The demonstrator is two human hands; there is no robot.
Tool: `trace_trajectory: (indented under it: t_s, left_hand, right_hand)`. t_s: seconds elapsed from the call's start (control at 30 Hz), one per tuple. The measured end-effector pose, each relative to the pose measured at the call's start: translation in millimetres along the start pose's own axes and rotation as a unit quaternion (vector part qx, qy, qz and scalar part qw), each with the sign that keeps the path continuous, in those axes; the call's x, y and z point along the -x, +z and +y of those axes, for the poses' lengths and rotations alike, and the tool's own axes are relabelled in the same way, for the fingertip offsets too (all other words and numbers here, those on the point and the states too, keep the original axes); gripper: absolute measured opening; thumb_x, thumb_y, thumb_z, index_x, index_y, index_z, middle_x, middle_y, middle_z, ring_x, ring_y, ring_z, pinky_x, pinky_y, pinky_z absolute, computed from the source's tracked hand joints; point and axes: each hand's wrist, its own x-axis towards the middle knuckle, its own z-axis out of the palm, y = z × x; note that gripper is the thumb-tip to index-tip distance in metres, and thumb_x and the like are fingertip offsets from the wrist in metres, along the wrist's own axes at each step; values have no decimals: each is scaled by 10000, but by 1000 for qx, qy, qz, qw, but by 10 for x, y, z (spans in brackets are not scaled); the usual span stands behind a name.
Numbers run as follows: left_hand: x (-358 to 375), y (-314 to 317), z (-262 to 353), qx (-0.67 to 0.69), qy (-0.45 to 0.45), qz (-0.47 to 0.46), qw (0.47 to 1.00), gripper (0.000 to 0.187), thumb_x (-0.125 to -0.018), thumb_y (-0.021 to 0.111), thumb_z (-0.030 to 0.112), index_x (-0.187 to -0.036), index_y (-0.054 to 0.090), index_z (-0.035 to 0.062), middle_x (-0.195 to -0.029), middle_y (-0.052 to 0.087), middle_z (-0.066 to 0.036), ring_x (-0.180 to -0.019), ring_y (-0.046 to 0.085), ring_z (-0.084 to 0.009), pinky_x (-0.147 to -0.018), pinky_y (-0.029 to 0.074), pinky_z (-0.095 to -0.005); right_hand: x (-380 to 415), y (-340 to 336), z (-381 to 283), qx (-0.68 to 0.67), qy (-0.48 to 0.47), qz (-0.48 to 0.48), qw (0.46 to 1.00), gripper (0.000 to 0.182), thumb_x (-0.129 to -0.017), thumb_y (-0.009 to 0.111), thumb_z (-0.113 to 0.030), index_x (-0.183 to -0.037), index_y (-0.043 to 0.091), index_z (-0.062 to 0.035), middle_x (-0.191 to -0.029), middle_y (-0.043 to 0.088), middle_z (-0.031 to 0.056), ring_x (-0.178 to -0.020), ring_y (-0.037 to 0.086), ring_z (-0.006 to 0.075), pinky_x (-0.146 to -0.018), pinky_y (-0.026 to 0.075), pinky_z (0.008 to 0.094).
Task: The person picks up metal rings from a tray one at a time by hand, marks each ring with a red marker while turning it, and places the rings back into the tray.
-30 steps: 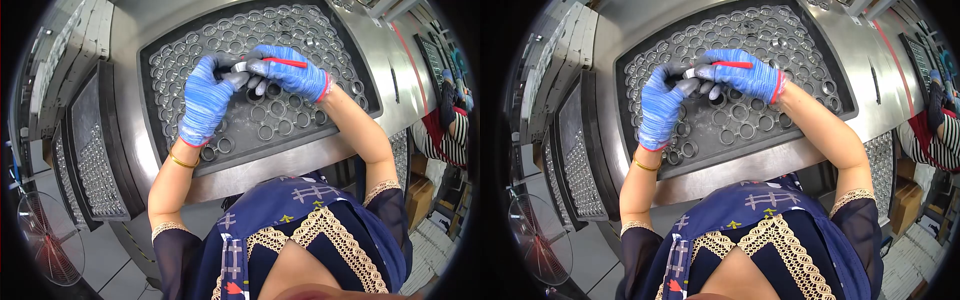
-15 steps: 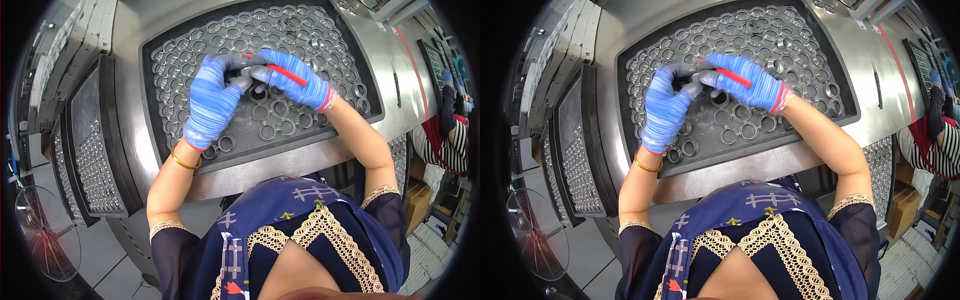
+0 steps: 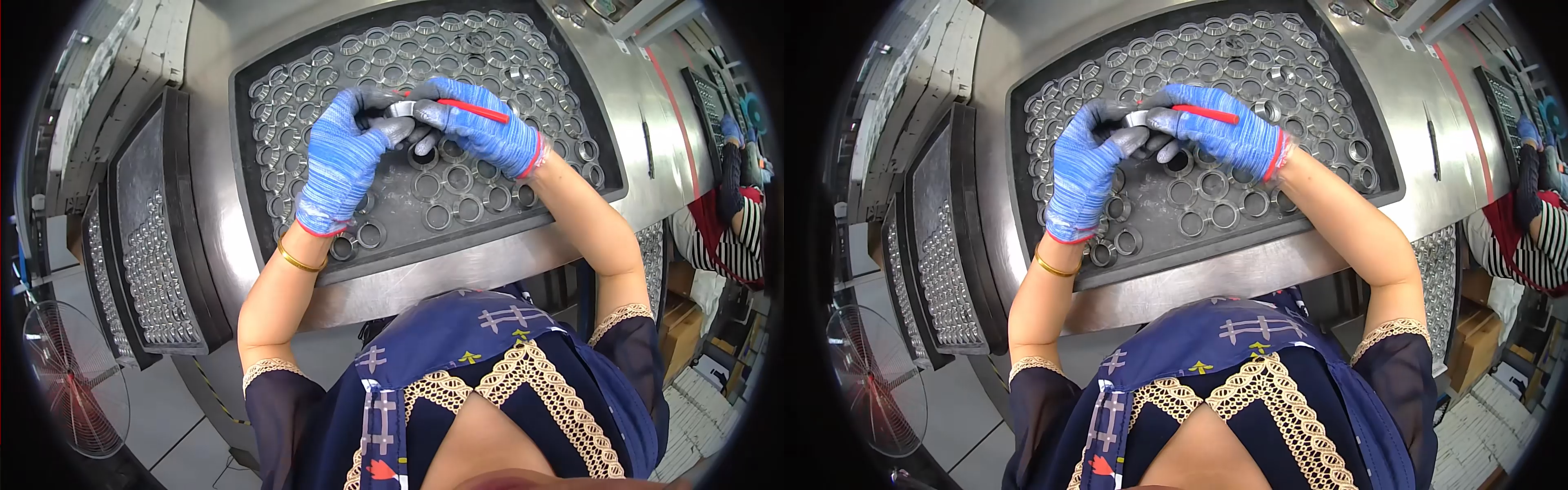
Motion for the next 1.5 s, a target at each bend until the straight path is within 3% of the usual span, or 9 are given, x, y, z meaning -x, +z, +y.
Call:
trace_trajectory:
  t_s: [0.2,0.3,0.43,0.57,0.83,0.93,1.27,1.4,1.5]
  left_hand:
    - [-8,-34,-35,-59,-21,-9,998,294,-774,685,56,-1029,562,-24,-906,610,-69,-779,572,-114,-707,488,-246]
    - [45,44,-72,-283,121,-16,951,283,-766,693,69,-1008,570,-10,-915,606,-64,-818,567,-115,-732,486,-239]
    - [21,16,-31,-39,4,-29,999,287,-782,677,63,-1030,554,-12,-921,597,-59,-835,565,-112,-755,485,-239]
    - [17,50,-100,-238,120,27,963,259,-758,680,43,-993,587,-12,-897,589,-55,-769,544,-82,-681,481,-236]
    - [-18,8,-21,25,-24,-15,999,264,-774,655,11,-1020,570,-25,-915,600,-70,-808,579,-109,-696,504,-254]
    - [22,0,-58,-262,157,7,952,271,-780,654,10,-1029,560,-36,-907,608,-85,-797,589,-120,-702,510,-254]
    - [-110,-116,-141,131,-43,-33,990,287,-820,625,64,-1057,535,-71,-903,613,-103,-738,612,-145,-651,543,-258]
    - [-175,-219,-320,319,-72,-126,937,291,-875,558,81,-1106,496,-84,-924,591,-145,-780,600,-168,-651,560,-292]
    - [-138,-337,-189,145,-61,-121,980,321,-885,580,152,-1143,515,-28,-895,585,-86,-740,569,-123,-660,510,-249]
  right_hand:
    - [-42,-24,90,11,-12,-6,1000,324,-919,555,-276,-1125,585,-28,-911,628,52,-792,601,91,-670,501,230]
    - [-73,22,209,136,-56,19,989,339,-888,587,-347,-1048,615,-51,-817,594,20,-694,573,75,-616,463,206]
    - [-42,21,71,47,-1,36,998,325,-896,584,-307,-1071,610,-35,-882,620,33,-683,583,83,-643,481,225]
    - [-12,-10,34,60,-12,10,998,332,-918,561,-267,-1150,583,-30,-952,632,45,-749,619,99,-680,493,232]
    - [-4,-9,18,-15,-1,-7,1000,322,-942,521,-215,-1211,547,-41,-984,640,62,-800,626,108,-701,515,236]
    - [-37,-30,198,78,-81,0,994,346,-936,531,-229,-1230,536,-46,-991,639,55,-838,621,106,-722,525,244]
    - [11,19,38,127,-24,13,991,359,-911,569,-289,-1185,557,-56,-941,629,55,-792,607,107,-656,501,255]
    - [-97,39,347,290,-245,71,922,348,-891,578,-293,-1141,573,-52,-942,642,133,-823,633,230,-724,496,335]
    - [-111,65,364,293,-284,124,905,317,-891,575,-305,-1065,612,-43,-881,654,123,-753,636,189,-660,492,305]
